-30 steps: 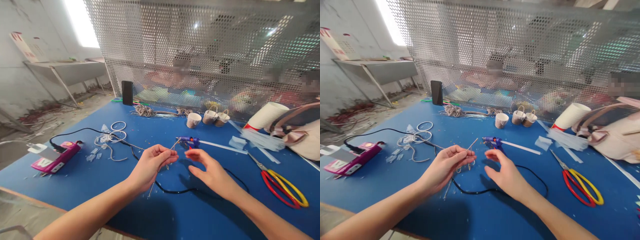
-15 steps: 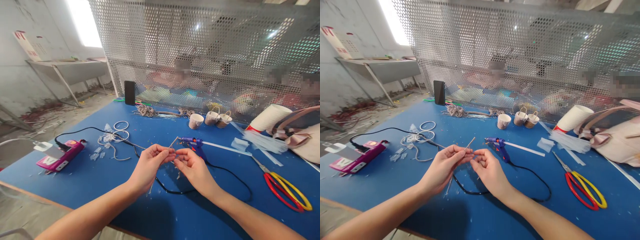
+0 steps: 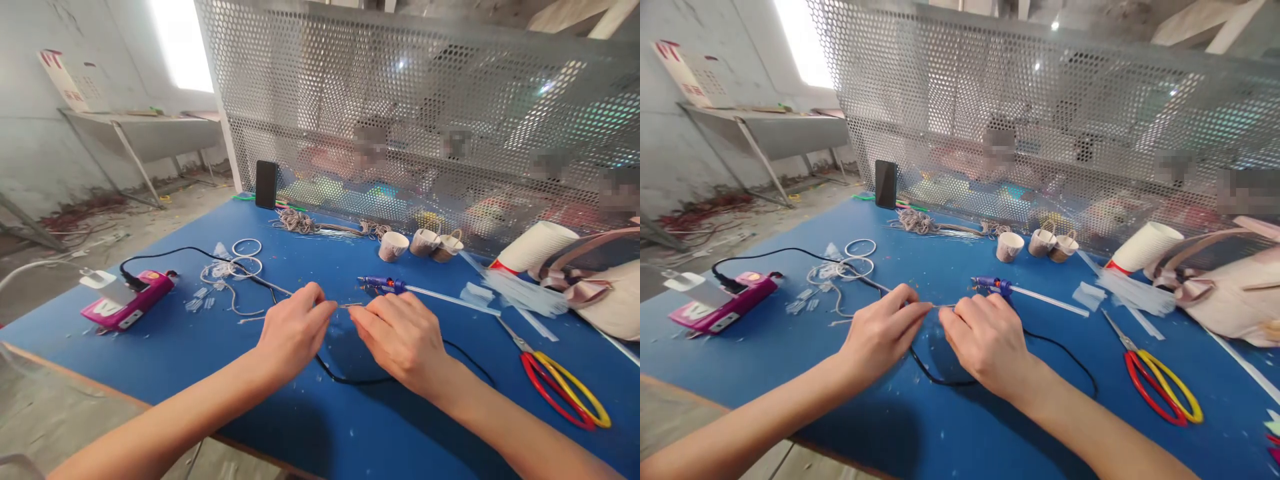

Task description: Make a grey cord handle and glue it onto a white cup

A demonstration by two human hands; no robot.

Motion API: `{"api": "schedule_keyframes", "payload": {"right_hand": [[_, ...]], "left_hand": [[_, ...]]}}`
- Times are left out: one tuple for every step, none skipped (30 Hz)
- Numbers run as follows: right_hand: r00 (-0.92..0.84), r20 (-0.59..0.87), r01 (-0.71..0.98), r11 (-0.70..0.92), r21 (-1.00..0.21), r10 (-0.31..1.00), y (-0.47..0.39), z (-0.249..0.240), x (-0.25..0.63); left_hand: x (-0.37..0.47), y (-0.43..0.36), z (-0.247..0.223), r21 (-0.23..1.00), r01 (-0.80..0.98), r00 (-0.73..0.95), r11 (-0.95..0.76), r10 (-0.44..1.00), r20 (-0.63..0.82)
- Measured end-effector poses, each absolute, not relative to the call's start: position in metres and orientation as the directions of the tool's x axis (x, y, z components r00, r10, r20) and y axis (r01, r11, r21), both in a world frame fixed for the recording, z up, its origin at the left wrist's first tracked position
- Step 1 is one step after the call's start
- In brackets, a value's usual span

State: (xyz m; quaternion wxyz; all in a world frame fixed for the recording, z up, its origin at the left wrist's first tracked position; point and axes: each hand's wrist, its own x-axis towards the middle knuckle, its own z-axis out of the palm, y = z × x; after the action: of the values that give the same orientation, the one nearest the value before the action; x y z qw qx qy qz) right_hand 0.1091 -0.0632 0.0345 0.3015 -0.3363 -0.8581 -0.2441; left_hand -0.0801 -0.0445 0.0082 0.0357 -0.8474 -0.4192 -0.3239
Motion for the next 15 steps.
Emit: {"api": "schedule_keyframes", "payload": {"right_hand": [[-0.605, 0.673, 0.709, 0.673, 0.212, 0.425, -0.060, 0.038, 0.110], [-0.614, 0.666, 0.686, 0.704, 0.184, 0.424, -0.057, 0.040, 0.110], [-0.614, 0.663, 0.658, 0.742, 0.130, 0.428, -0.052, 0.041, 0.110], [-0.606, 0.663, 0.623, 0.780, 0.053, 0.439, -0.048, 0.041, 0.110], [-0.595, 0.658, 0.580, 0.813, -0.045, 0.461, -0.043, 0.040, 0.109], [-0.582, 0.645, 0.533, 0.831, -0.157, 0.495, -0.039, 0.038, 0.108], [-0.569, 0.621, 0.490, 0.829, -0.271, 0.539, -0.034, 0.036, 0.105], [-0.556, 0.589, 0.453, 0.808, -0.378, 0.587, -0.031, 0.034, 0.102], [-0.548, 0.548, 0.421, 0.774, -0.473, 0.632, -0.027, 0.032, 0.098], [-0.545, 0.502, 0.394, 0.734, -0.554, 0.671, -0.024, 0.030, 0.094], [-0.545, 0.455, 0.370, 0.689, -0.623, 0.704, -0.022, 0.029, 0.089], [-0.545, 0.411, 0.346, 0.643, -0.684, 0.731, -0.020, 0.027, 0.083], [-0.549, 0.365, 0.320, 0.592, -0.739, 0.752, -0.018, 0.026, 0.077], [-0.554, 0.317, 0.295, 0.538, -0.790, 0.770, -0.017, 0.025, 0.071], [-0.558, 0.270, 0.270, 0.479, -0.835, 0.785, -0.016, 0.023, 0.064]], "left_hand": [[-0.083, -0.046, 0.011, 0.107, 0.754, 0.492, -0.648, 0.666, 0.561], [-0.087, -0.047, 0.015, 0.023, 0.762, 0.536, -0.647, 0.651, 0.538], [-0.091, -0.047, 0.019, -0.039, 0.759, 0.574, -0.650, 0.639, 0.513], [-0.095, -0.048, 0.022, -0.080, 0.748, 0.606, -0.659, 0.629, 0.488], [-0.099, -0.048, 0.026, -0.099, 0.736, 0.629, -0.669, 0.623, 0.466], [-0.104, -0.048, 0.029, -0.101, 0.720, 0.650, -0.687, 0.615, 0.446], [-0.109, -0.048, 0.032, -0.083, 0.703, 0.664, -0.706, 0.612, 0.430], [-0.114, -0.048, 0.034, -0.050, 0.687, 0.675, -0.725, 0.611, 0.414], [-0.119, -0.049, 0.036, -0.008, 0.671, 0.682, -0.741, 0.613, 0.398], [-0.125, -0.049, 0.038, 0.040, 0.658, 0.685, -0.752, 0.619, 0.383], [-0.131, -0.050, 0.040, 0.094, 0.646, 0.684, -0.757, 0.630, 0.368], [-0.136, -0.052, 0.042, 0.154, 0.636, 0.680, -0.756, 0.643, 0.351], [-0.142, -0.053, 0.044, 0.221, 0.623, 0.674, -0.750, 0.659, 0.335], [-0.147, -0.055, 0.047, 0.295, 0.607, 0.663, -0.738, 0.675, 0.323], [-0.152, -0.057, 0.049, 0.375, 0.584, 0.650, -0.720, 0.691, 0.315]]}}
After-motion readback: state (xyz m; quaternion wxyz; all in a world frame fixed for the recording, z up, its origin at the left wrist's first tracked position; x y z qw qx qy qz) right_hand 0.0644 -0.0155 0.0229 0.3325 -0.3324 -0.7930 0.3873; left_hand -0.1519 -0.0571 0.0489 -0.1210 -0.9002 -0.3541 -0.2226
